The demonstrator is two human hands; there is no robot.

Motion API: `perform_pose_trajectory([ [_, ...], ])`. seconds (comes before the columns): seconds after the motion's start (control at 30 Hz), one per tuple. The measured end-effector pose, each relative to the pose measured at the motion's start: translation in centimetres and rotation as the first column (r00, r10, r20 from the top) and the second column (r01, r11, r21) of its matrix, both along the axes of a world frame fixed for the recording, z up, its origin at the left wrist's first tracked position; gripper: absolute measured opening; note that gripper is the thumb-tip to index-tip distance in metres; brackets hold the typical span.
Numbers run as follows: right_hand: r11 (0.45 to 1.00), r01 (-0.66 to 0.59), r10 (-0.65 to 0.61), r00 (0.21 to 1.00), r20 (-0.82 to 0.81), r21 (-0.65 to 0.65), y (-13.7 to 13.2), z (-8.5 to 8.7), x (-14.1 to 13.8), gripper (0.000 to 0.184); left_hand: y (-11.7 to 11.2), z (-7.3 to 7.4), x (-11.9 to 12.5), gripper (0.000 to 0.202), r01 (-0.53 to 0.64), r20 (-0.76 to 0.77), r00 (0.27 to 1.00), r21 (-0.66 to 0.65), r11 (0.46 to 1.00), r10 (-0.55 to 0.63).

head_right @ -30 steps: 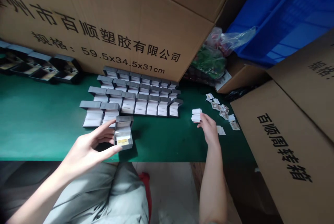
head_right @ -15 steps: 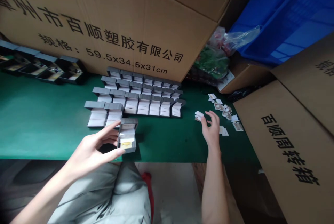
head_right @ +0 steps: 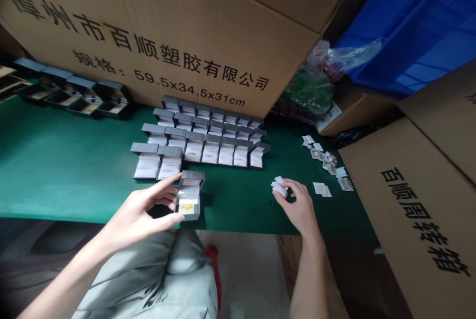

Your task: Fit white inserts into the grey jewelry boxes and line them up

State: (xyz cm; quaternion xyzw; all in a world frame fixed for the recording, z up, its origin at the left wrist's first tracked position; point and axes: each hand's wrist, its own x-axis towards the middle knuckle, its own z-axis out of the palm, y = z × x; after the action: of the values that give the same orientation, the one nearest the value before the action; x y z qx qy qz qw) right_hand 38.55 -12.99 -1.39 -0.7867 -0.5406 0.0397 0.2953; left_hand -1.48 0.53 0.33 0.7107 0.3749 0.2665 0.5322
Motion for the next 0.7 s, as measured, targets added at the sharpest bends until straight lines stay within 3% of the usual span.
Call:
perform_pose_trajectory([
  [0.13,0.988,0.049,-0.034,0.995,-0.098,0.147,0.3,-0.6,-4.9,0.024,0.0,0.1,0.0,0.083,-0.013,-0.004,1.000,0.011,1.000,0.013],
  [0.3,0.982,-0.038,0.072,0.981,-0.181,0.183,2.2,-0.4,-9.3,0.019,0.0,-0.3,0.0,0.086,-0.029,0.000,1.000,0.032,0.999,0.029],
  [0.5,0.973,-0.164,0.201,0.948,-0.247,0.162,3.5,0.3,-11.2,0.025,0.0,-0.5,0.1,0.087,-0.034,0.006,0.999,0.046,0.998,0.034],
  [0.7,0.972,-0.198,0.225,0.938,-0.264,0.124,3.4,0.6,-11.9,0.031,-0.2,-0.5,0.1,0.085,-0.035,0.011,0.999,0.044,0.998,0.035],
])
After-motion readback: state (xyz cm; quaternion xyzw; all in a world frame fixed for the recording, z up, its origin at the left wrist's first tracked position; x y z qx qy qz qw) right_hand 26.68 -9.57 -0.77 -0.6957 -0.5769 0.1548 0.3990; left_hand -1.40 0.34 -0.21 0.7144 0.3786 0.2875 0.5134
